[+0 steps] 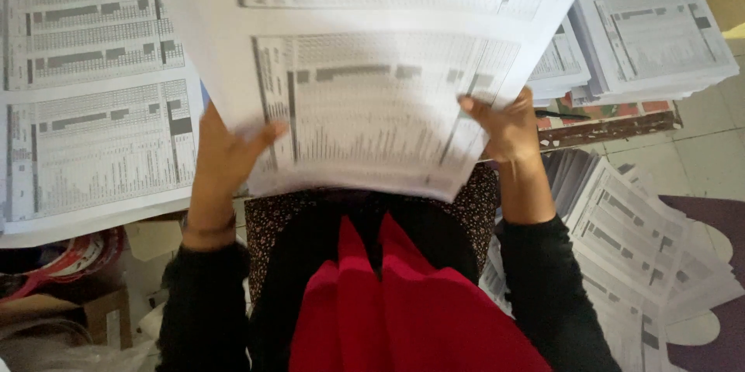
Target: The person sits at a table and repeatedly picks up stacks of printed papers, flips through them, and places them onto a separate pile on the right side of the table. The process involves handling multiple sheets at once and organizing them into a new stack.
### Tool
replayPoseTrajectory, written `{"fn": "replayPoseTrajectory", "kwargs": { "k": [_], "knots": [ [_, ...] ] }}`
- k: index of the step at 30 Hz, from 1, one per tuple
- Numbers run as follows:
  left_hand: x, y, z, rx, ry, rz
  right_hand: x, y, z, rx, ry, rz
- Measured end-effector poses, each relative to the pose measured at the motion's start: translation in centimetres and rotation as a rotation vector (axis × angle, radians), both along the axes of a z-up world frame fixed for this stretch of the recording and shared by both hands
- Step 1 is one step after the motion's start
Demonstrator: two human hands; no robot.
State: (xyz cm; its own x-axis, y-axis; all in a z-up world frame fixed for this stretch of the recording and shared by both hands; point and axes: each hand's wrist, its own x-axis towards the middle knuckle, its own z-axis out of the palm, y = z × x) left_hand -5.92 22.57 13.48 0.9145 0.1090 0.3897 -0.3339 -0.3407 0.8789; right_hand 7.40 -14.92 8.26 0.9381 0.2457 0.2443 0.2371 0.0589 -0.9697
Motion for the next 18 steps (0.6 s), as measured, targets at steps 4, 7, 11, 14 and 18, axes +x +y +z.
{"fn": "replayPoseTrajectory", "kwargs": {
  "k": [4, 7, 11, 14, 18],
  "knots": [
    [5.0, -0.1, -1.4, -0.123, -0.157, 0.151, -1.1, 3.4, 5.3, 0.083, -0.223, -0.116],
    [6.9, 1.2, -2.6, -0.134, -0.232, 0.153, -0.1, 2.5, 5.0, 0.042, -0.402, -0.181],
    [7.7, 2.2, -5.1, -0.141, -0.266, 0.133, 1.8, 2.2, 1.4, -0.008, -0.455, -0.145],
    [7.4, 0.7, -4.2, -0.17, -0.202, 0.142, 1.5, 3.9, 0.8, 0.012, -0.403, -0.132],
    [8.4, -0.7, -1.8, -0.193, -0.229, 0.148, 0.9, 5.4, 3.3, 0.043, -0.355, -0.249]
  ]
}}
